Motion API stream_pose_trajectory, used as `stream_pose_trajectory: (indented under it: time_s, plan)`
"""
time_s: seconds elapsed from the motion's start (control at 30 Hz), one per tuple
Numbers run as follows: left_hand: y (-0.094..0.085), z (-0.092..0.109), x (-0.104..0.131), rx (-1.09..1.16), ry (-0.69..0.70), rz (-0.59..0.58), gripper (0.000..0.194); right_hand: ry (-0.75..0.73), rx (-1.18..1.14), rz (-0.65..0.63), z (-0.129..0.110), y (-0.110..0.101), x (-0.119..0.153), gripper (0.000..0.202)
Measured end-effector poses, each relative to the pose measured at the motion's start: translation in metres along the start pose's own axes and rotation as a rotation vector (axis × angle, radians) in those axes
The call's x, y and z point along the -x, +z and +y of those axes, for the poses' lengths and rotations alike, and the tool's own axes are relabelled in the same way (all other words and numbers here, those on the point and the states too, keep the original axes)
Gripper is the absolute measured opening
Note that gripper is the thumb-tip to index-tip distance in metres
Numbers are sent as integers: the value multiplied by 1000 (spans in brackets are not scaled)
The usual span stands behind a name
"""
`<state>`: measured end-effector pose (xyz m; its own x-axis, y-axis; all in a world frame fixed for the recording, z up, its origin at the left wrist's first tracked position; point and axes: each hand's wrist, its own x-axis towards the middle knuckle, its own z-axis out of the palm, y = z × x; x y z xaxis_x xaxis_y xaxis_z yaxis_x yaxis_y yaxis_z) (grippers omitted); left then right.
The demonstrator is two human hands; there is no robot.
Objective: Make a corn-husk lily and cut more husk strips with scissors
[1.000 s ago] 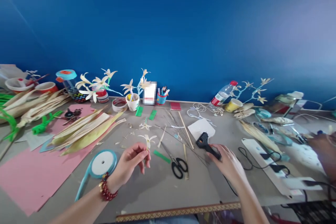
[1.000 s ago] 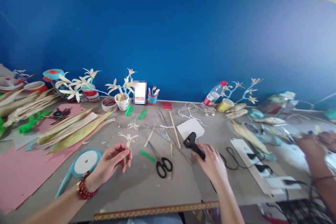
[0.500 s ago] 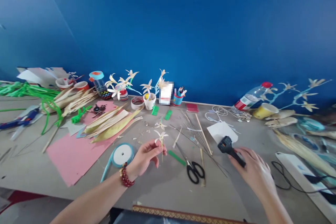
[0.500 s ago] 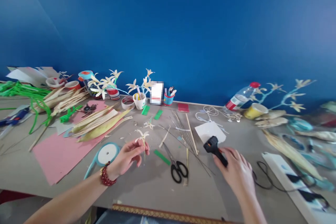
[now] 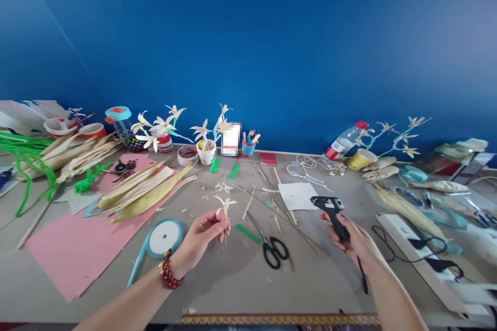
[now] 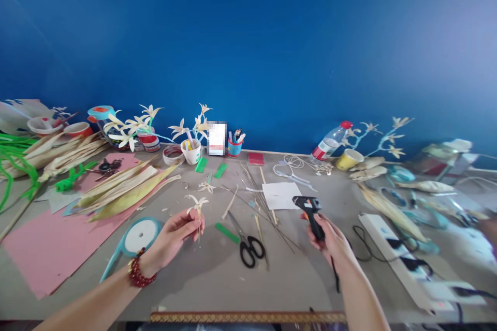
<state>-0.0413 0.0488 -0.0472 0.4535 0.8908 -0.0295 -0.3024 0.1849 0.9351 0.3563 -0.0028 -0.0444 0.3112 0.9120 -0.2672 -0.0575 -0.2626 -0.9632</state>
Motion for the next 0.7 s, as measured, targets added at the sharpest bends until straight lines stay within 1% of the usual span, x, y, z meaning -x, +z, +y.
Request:
stream_pose_trajectory:
  time_s: [0.13,0.23,0.33,0.4,0.5,0.6,0.7]
  plan:
    - [0,-1,0,-1,-1,-3,22,-4,-189,-11,2,-9,-6,41]
    - [0,-2,0,-8,8,-1,22,-7,-297,-2,0,-14,-6,28]
    - [0,-3,0,-26,4,0,23,-36,-356,45,-9,-5,6,19]
    - [1,-3,0,-25,-5,10,23,-78,-345,44,-15,11,20,17]
    - [4,-3,-1,10,-10,42,24,-143,-191,-57,-20,47,46,15]
    - [7,-1,-2,8,-18,34,26,-227,46,-158,-15,90,71,20]
    - [6,0,-2,-4,-15,17,28,-337,216,-266,-5,126,87,21]
